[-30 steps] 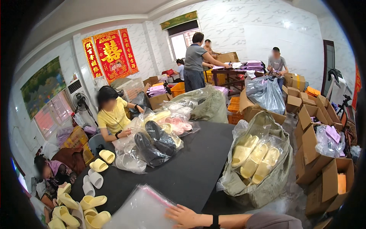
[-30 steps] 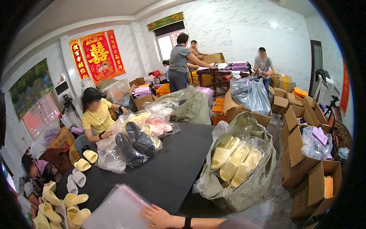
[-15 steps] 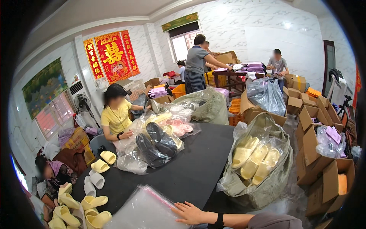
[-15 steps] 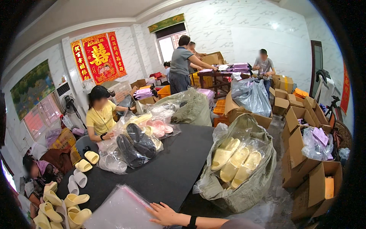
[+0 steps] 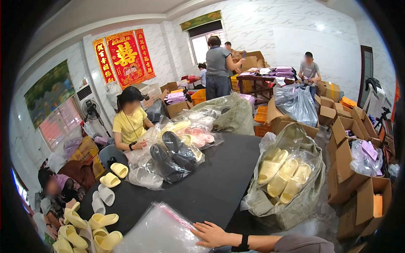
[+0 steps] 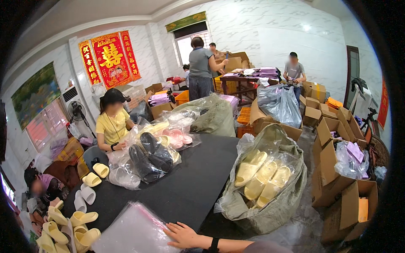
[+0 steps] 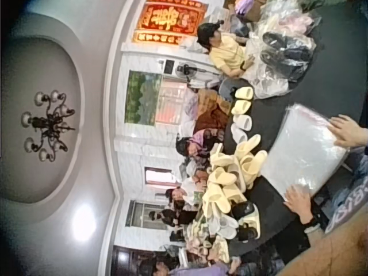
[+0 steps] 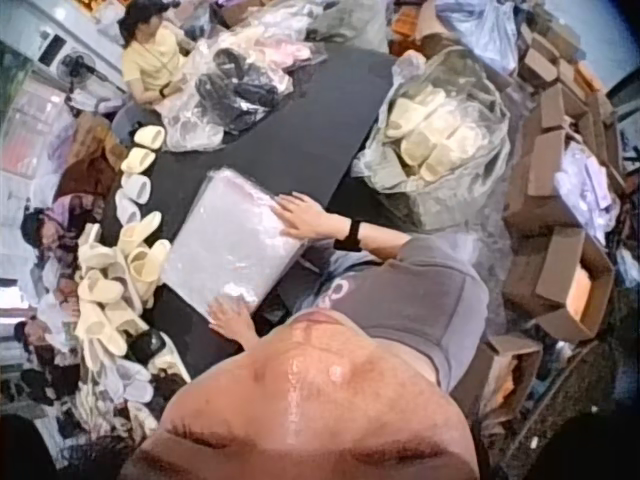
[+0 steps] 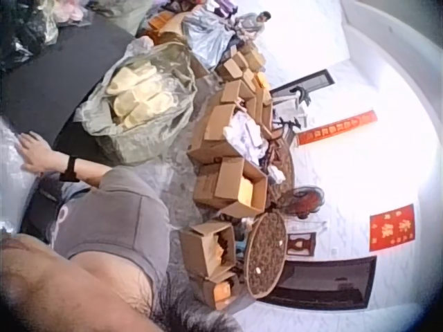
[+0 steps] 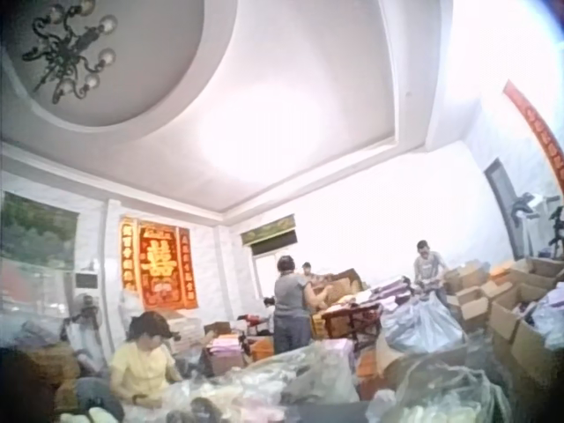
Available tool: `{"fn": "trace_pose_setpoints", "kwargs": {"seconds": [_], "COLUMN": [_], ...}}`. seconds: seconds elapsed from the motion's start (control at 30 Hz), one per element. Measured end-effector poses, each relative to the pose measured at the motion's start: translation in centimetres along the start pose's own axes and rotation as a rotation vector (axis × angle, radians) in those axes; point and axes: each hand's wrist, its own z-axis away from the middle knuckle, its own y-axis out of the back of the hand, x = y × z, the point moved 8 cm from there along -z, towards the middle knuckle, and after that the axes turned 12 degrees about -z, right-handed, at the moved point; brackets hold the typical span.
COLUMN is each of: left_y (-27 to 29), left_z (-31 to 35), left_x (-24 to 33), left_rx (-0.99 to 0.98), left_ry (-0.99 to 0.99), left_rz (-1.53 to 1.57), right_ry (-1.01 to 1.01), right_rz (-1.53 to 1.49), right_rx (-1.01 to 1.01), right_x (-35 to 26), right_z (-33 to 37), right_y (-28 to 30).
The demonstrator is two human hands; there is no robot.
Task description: The person places pairs of yellow, black, and white slippers into clear plastic bags at a table. The person repeatedly picks up slippers, inserts them into bags, and sets the packaged pairs aside while other workers perform similar tasks nearby.
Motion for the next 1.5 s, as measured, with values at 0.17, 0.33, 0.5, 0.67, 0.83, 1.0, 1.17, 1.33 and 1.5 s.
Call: {"fn": "trace_pose_setpoints", "kwargs": {"seconds": [0.17, 0.33, 0.5, 0.67, 0.83, 1.0, 1.17, 1.33, 1.5], "left_y": [-1.1, -5.0, -0.6, -0.3, -0.5, -1.2, 3.5, 2.5, 1.5], "left_z": [0.6, -0.7, -2.0, -2.2, -2.7, -2.5, -2.3, -3.9, -4.1], "left_x": [0.4, -5.4, -6.6, -6.0, -5.6, -6.5, -3.9, 0.4, 4.2], "left_rx": [0.037, 0.108, 0.280, 0.135, -0.026, 0.102, 0.248, 0.195, 0.094], "left_ry": [0.011, 0.127, 0.076, 0.105, 0.126, 0.154, 0.110, -0.113, -0.118], "left_rz": [-0.052, 0.883, 0.438, 0.452, 0.603, 0.429, 0.196, 0.161, 0.159], "right_ry": [0.029, -0.022, -0.111, -0.106, -0.028, -0.052, -0.059, -0.057, -0.027], "right_rz": [-0.003, -0.168, -0.666, -0.782, -0.812, -0.404, -0.319, -0.110, -0.065], "right_rx": [0.037, -0.014, 0.106, -0.003, 0.032, 0.117, 0.031, -0.005, 0.030], "right_x": [0.0, 0.3, 1.7, 2.0, 2.0, 1.0, 0.8, -0.5, -0.9], "right_z": [0.2, -0.8, -2.5, -3.8, -3.8, -3.1, -2.6, -2.3, -2.0], "right_y": [0.0, 0.9, 2.3, -1.9, -2.6, 0.7, 0.1, 0.2, 0.8]}}
